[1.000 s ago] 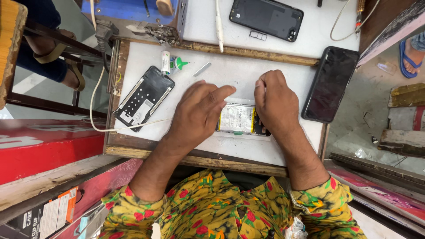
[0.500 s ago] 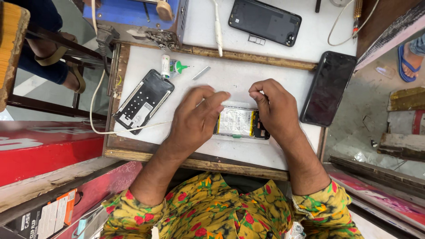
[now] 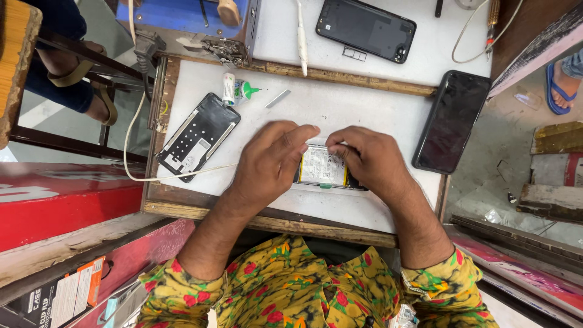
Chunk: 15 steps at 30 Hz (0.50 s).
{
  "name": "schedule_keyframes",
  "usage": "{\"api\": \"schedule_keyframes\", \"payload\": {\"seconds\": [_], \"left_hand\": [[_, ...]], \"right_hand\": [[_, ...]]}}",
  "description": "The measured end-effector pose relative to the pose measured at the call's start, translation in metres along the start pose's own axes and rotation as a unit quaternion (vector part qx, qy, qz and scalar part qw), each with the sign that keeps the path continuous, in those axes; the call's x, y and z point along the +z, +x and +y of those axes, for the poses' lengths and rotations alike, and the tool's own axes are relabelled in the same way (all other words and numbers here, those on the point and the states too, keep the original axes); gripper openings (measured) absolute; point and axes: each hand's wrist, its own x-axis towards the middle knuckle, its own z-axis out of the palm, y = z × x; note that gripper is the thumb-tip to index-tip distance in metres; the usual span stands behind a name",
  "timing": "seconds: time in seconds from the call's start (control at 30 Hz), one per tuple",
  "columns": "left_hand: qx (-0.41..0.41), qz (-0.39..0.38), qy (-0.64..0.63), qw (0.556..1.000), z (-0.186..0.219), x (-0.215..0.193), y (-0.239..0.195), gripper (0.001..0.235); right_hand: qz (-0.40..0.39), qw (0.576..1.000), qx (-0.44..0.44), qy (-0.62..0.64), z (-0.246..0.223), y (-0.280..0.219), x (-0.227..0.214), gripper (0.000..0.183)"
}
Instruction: The person works on a disassembled smartphone, applying adhesive to the battery area and pressing components into place. The person uses a small red-handled tool to adjust parts and repeatedly wipes the battery surface with a cloth.
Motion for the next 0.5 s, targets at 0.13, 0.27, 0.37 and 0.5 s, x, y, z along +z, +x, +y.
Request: {"api": "schedule_keyframes", "payload": {"seconds": [0.13, 0.27, 0.37, 0.5], "left_hand": [[0.128, 0.036, 0.063, 0.989, -0.001, 0.001, -0.001, 0.047], [0.031, 0.031, 0.035, 0.998, -0.001, 0.002, -0.002, 0.044], [0.072, 0.026, 0.032, 0.997, -0.001, 0.004, -0.003, 0.051], [0.082, 0.033, 0.023, 0.996, -0.001, 0.002, -0.001, 0.051]], "right_hand": [[-0.058, 0.998, -0.018, 0.01, -0.001, -0.002, 0.0, 0.017], [-0.094, 0.995, -0.005, 0.018, -0.003, -0.001, 0.004, 0.02], [-0.099, 0.995, -0.018, -0.003, -0.001, -0.003, 0.006, 0.018], [-0.097, 0.995, -0.017, 0.01, 0.004, -0.001, 0.009, 0.016]]}}
